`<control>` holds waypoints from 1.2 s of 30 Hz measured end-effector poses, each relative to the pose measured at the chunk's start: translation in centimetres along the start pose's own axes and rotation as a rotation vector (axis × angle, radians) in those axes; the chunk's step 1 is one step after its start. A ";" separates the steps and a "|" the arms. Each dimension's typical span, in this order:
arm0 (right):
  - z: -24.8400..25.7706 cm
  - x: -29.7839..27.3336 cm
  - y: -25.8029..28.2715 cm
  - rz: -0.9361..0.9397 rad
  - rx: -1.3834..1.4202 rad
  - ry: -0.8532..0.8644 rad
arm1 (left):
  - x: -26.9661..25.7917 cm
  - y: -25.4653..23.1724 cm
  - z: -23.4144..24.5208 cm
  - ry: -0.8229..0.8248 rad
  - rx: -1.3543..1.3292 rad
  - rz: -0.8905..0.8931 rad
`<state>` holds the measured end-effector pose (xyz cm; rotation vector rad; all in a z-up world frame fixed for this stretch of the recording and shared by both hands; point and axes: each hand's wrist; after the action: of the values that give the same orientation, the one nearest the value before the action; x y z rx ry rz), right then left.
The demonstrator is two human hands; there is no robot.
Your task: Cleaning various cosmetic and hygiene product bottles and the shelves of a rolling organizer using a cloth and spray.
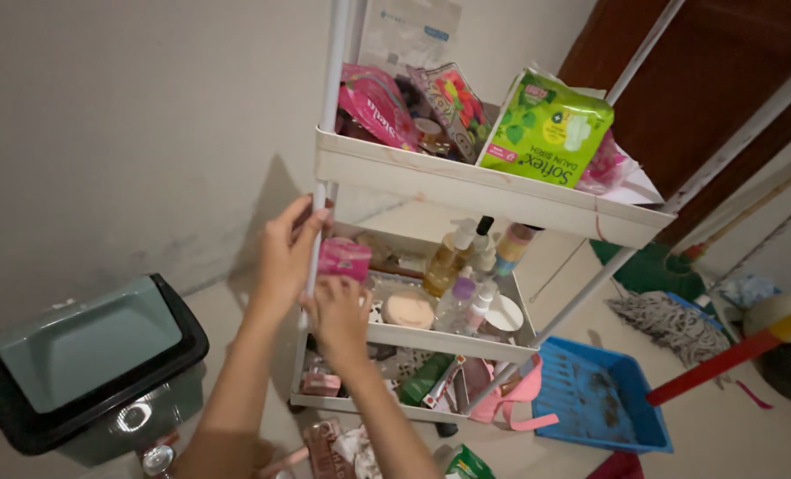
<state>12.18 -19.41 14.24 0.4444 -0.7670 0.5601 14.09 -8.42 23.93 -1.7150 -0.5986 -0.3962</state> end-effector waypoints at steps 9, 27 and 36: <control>0.9 -4.2 1.0 -0.149 -0.045 -0.007 | 0.8 1.4 1.2 0.052 -0.037 -0.028; 0.3 -3.2 3.3 -0.038 -0.027 -0.119 | -0.2 1.0 0.1 0.030 -0.215 0.022; 1.8 0.2 2.5 -0.057 0.200 -0.184 | 0.1 3.1 0.2 0.053 -0.358 0.069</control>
<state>9.80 -18.43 15.96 0.7078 -0.8748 0.5495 15.99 -8.70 21.46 -2.0532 -0.4465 -0.5218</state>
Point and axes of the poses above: each hand's wrist, its own x-axis towards the middle knuckle, its own z-axis out of the back of the hand, y = z × x, and after that the axes turned 7 degrees about -x, right-handed
